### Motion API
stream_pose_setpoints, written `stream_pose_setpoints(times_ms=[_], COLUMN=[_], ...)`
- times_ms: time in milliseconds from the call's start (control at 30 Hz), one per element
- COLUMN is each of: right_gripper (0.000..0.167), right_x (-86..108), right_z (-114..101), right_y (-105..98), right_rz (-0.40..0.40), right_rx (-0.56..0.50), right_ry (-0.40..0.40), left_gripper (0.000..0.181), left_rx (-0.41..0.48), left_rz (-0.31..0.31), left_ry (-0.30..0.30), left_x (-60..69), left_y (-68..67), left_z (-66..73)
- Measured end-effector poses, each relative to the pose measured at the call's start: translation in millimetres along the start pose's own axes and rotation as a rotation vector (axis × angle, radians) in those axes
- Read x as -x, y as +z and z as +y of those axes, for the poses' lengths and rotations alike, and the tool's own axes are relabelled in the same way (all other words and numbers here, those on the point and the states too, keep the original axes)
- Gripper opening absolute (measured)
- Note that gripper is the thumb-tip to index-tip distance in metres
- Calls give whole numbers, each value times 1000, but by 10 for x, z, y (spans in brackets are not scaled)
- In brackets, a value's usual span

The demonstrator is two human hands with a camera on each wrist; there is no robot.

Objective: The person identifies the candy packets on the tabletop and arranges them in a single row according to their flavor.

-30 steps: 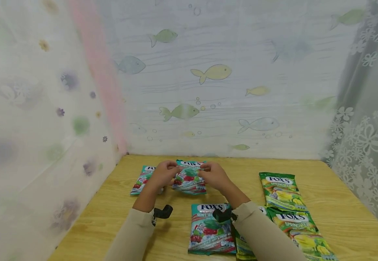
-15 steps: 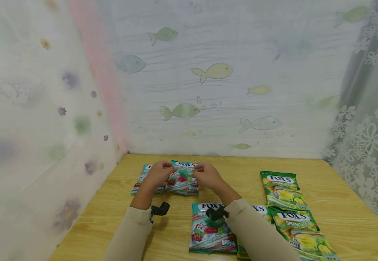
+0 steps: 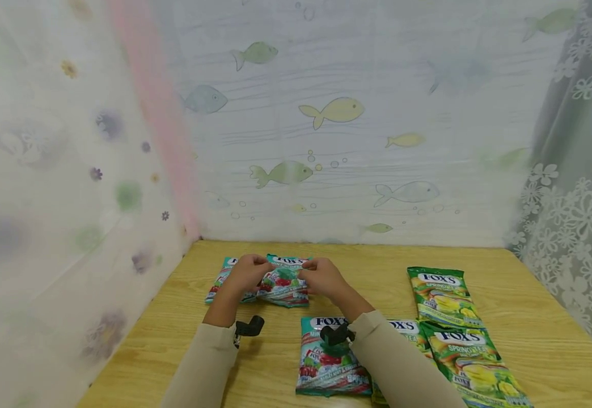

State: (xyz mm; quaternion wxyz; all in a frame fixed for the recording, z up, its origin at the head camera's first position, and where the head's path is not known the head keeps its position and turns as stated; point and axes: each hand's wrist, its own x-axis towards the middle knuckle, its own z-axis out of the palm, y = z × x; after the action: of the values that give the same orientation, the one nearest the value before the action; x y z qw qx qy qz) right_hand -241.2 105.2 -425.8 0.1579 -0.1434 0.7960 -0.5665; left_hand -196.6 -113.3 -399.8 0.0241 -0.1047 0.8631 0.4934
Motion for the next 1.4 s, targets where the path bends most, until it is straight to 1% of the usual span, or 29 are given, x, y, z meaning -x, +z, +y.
stream_pose_setpoints(times_ms=[133, 267, 400, 567, 800, 900, 1067, 1267, 1400], right_gripper=[47, 47, 44, 45, 46, 46, 42, 45, 47], right_x=[19, 41, 52, 20, 4, 8, -7, -23, -29], right_z=[25, 40, 51, 90, 100, 75, 55, 46, 35], right_y=[-9, -29, -47, -45, -15, 4, 70, 137, 140], right_rz=[-13, -16, -11, -18, -49, -49, -45, -84, -75], right_rx=[-1, 6, 29, 47, 77, 105, 134, 117, 139], right_ry=[-8, -11, -10, -33, -68, -81, -91, -85, -84], left_gripper=[51, 49, 50, 52, 57, 60, 64, 61, 59], left_rx=[-41, -75, -126, -178, -195, -236, -304, -314, -321], left_rz=[-6, -6, -20, -30, -18, -21, -7, 2, -10], left_ry=[7, 31, 46, 37, 2, 0, 11, 4, 13], left_x=[4, 10, 9, 29, 39, 41, 57, 61, 48], left_y=[-8, -10, -2, 4, -17, -37, -82, -126, -136], left_z=[-12, -22, -3, 26, 13, 14, 9, -28, -14])
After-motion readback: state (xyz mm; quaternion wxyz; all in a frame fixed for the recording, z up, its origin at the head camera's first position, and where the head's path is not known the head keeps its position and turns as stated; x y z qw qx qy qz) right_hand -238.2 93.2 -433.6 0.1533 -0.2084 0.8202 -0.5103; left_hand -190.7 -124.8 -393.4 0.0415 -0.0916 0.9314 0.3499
